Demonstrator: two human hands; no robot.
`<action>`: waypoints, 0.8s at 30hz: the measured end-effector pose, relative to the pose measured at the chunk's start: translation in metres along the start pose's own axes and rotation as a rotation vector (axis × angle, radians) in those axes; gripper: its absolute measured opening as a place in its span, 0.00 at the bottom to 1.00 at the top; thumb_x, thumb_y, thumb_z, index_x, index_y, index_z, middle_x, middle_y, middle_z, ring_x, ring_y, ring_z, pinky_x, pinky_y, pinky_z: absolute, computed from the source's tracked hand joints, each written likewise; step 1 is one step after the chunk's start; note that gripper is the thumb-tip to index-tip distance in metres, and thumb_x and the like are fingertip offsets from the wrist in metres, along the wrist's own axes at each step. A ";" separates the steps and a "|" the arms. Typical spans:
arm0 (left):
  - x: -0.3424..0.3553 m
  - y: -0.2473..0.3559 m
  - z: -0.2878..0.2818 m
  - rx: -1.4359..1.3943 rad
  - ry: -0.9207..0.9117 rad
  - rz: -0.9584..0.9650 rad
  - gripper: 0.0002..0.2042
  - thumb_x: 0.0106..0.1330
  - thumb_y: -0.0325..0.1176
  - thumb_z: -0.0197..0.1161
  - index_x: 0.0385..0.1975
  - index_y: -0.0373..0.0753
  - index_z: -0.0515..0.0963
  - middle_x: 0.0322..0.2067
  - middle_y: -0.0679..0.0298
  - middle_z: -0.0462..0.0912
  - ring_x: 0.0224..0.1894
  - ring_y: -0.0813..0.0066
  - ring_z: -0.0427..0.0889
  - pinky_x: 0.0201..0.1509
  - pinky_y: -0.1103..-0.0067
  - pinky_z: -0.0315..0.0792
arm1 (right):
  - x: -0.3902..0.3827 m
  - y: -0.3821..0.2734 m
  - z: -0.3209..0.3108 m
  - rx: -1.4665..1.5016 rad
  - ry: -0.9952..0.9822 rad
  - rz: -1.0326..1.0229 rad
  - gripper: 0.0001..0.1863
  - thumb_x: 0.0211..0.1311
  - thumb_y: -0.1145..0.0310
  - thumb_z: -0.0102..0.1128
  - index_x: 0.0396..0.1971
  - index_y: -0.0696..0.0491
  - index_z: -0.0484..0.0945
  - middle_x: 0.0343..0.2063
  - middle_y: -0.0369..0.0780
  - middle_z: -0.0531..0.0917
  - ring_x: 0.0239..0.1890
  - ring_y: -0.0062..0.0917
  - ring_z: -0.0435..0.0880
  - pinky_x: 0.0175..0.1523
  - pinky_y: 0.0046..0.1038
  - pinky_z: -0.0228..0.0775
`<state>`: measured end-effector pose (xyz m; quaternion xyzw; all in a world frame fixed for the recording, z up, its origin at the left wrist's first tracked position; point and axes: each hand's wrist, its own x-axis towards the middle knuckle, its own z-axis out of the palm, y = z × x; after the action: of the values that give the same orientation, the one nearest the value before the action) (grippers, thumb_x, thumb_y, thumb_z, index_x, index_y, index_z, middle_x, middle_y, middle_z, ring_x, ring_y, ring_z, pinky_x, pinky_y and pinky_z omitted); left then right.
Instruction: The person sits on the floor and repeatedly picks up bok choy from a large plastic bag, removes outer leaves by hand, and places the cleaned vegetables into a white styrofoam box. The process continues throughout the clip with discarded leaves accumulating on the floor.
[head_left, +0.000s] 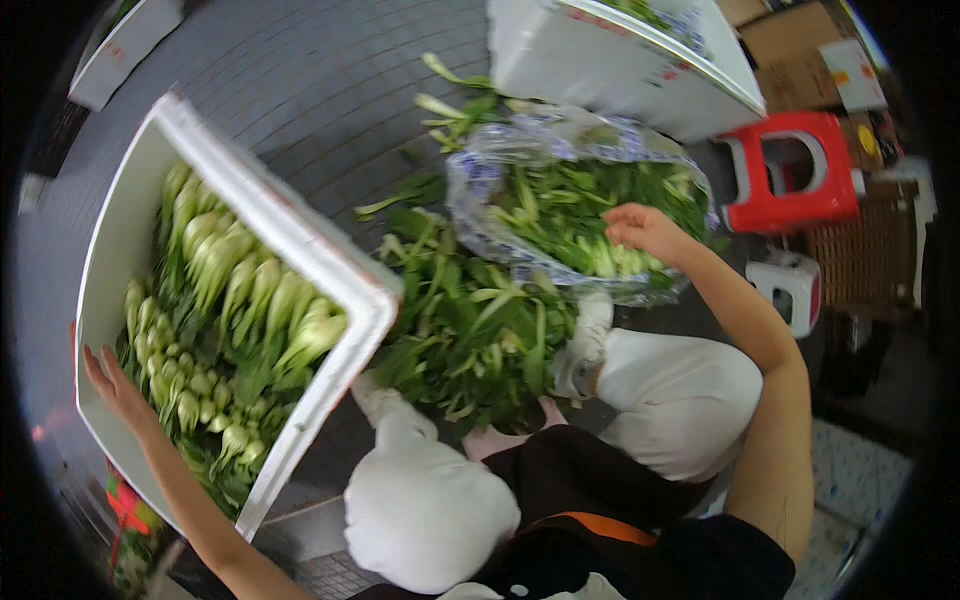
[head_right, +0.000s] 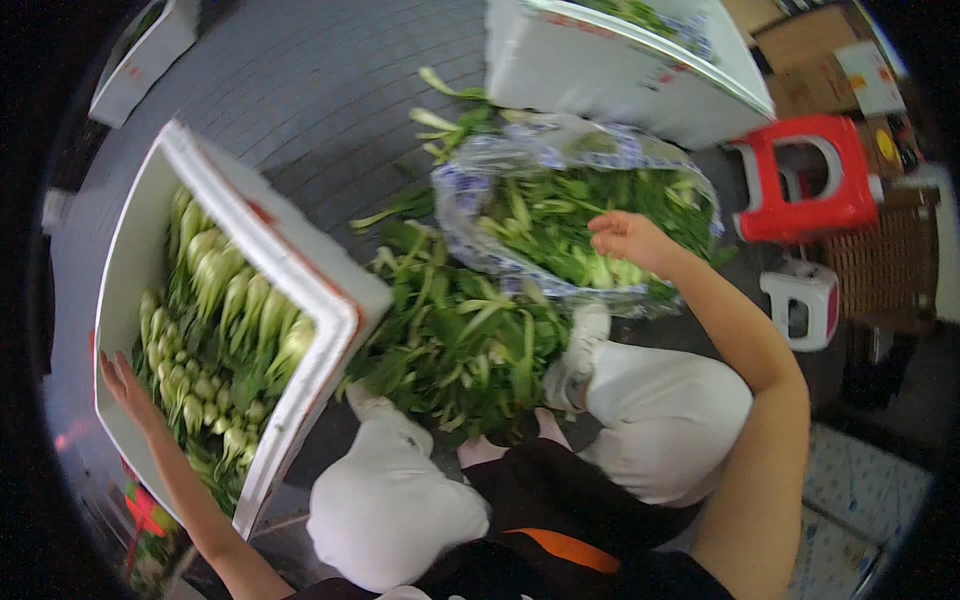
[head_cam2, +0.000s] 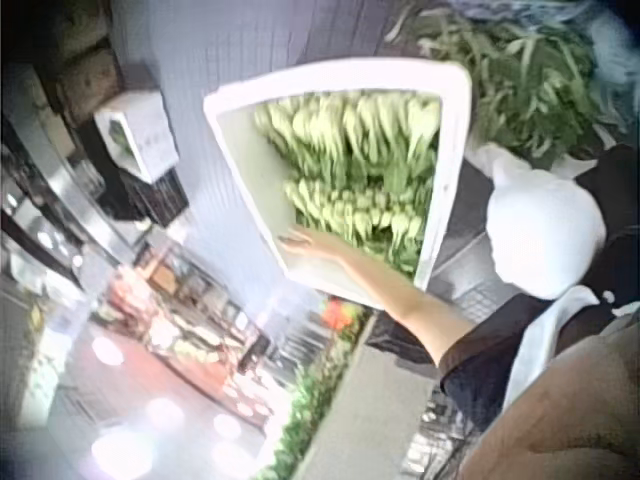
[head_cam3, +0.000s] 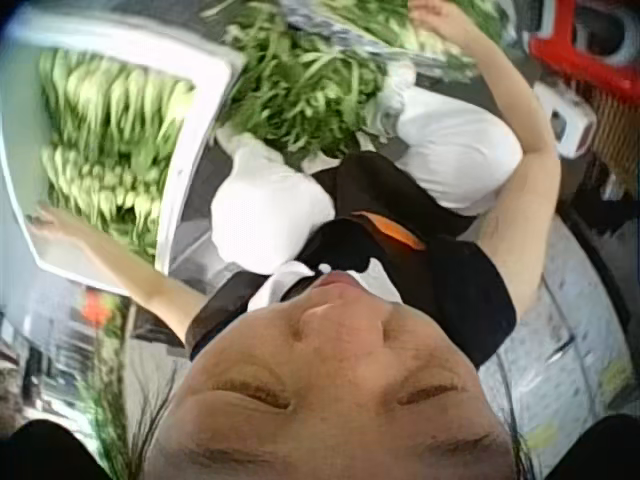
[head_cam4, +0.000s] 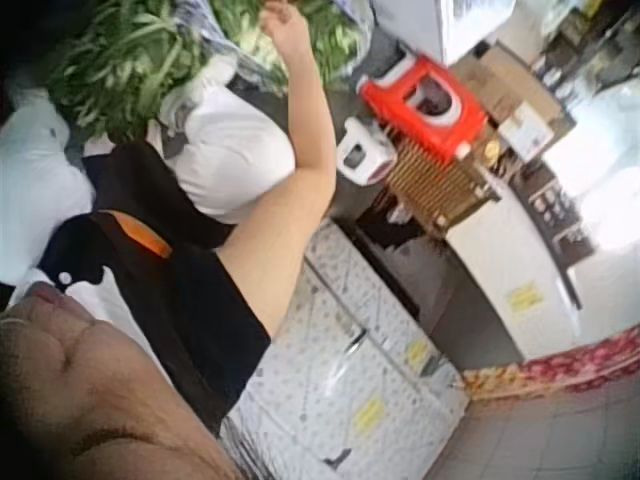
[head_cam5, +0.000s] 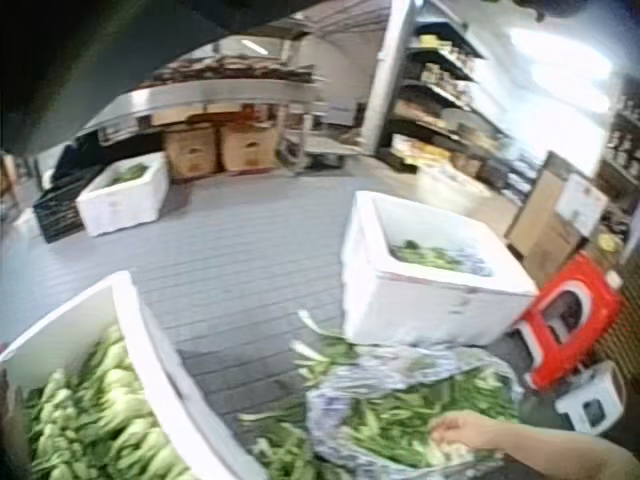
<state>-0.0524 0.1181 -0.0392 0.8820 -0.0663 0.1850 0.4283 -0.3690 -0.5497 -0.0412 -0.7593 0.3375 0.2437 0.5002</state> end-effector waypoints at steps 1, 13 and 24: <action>-0.010 0.038 0.002 0.070 0.006 -0.018 0.29 0.67 0.47 0.49 0.62 0.37 0.56 0.62 0.57 0.58 0.64 0.64 0.56 0.66 0.67 0.51 | -0.003 0.015 -0.010 0.039 0.092 0.009 0.22 0.59 0.64 0.56 0.51 0.58 0.68 0.37 0.39 0.79 0.37 0.22 0.77 0.39 0.27 0.69; -0.120 0.249 0.159 0.604 -1.013 1.002 0.45 0.50 0.59 0.58 0.64 0.39 0.50 0.65 0.50 0.48 0.67 0.45 0.45 0.65 0.52 0.39 | 0.023 0.172 0.043 -0.629 0.472 0.023 0.40 0.38 0.70 0.68 0.56 0.48 0.60 0.51 0.46 0.63 0.54 0.44 0.62 0.52 0.38 0.66; -0.120 0.288 0.208 0.724 -1.193 0.826 0.36 0.50 0.45 0.66 0.57 0.35 0.62 0.60 0.52 0.59 0.66 0.52 0.49 0.64 0.60 0.51 | 0.041 0.183 0.014 -0.725 0.485 -0.482 0.25 0.47 0.72 0.60 0.50 0.48 0.69 0.46 0.42 0.71 0.45 0.36 0.73 0.40 0.35 0.72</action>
<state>-0.1863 -0.2289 0.0073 0.8206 -0.5396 -0.1632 -0.0941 -0.4809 -0.5972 -0.1845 -0.9755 0.1526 0.0390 0.1532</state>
